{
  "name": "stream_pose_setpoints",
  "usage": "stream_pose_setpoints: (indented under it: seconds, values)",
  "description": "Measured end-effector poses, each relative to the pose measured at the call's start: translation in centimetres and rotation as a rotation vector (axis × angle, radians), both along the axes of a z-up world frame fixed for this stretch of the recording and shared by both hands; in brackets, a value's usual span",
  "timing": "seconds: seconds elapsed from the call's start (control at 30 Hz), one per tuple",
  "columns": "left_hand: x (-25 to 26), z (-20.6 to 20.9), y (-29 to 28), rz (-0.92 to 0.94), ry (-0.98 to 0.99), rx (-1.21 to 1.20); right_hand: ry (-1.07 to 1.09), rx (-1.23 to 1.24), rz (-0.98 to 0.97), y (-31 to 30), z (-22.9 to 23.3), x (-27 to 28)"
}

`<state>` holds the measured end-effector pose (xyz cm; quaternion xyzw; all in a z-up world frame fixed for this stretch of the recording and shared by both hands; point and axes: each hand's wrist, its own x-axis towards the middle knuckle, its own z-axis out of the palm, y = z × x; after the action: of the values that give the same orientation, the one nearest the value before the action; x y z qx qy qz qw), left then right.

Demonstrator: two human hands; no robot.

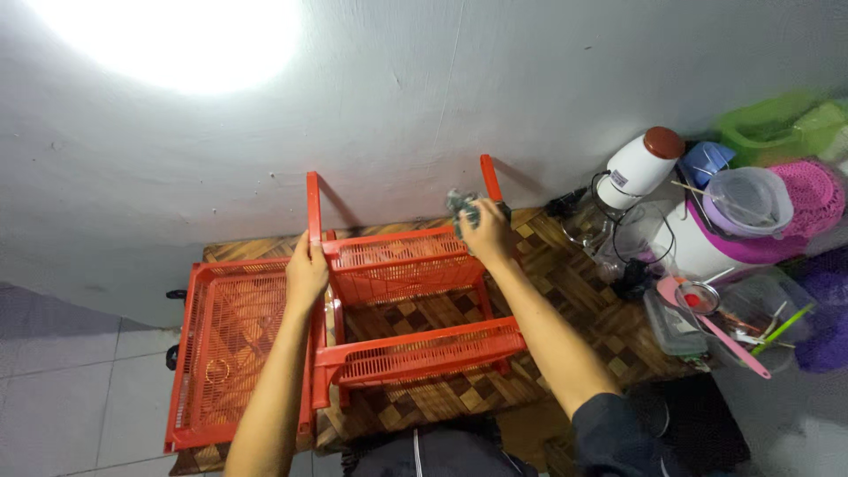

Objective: The person wipes a red plastic stool with a cloth, cleaning its legs and seat while it rests upside down on a wooden table. The person rotates the stool to access different sides and continues wiping until the clip ends.

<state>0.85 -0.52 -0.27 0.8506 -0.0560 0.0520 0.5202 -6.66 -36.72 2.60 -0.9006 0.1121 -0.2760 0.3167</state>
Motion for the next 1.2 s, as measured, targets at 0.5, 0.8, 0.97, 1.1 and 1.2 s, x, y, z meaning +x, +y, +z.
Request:
stream_pose_setpoints:
  seconds: [0.5,0.8,0.97,1.1,1.2]
  values:
    - [0.1,0.2,-0.1,0.017,-0.004,0.021,0.676,-0.058,0.083,16.3,2.7,7.7]
    - [0.5,-0.3,-0.2,0.032,0.073,-0.022,0.534,-0.019,0.116,22.5,3.8,8.4]
    - [1.0,-2.2,0.2,0.007,0.0,-0.033,0.029,-0.15,0.34,23.1,1.9,6.5]
    - [1.0,-2.5,0.5,-0.01,-0.028,-0.039,-0.155,-0.236,0.541,20.6,1.0,4.7]
    - [0.9,-2.1,0.2,0.017,0.022,-0.019,-0.103,-0.26,0.605,18.0,1.2,3.8]
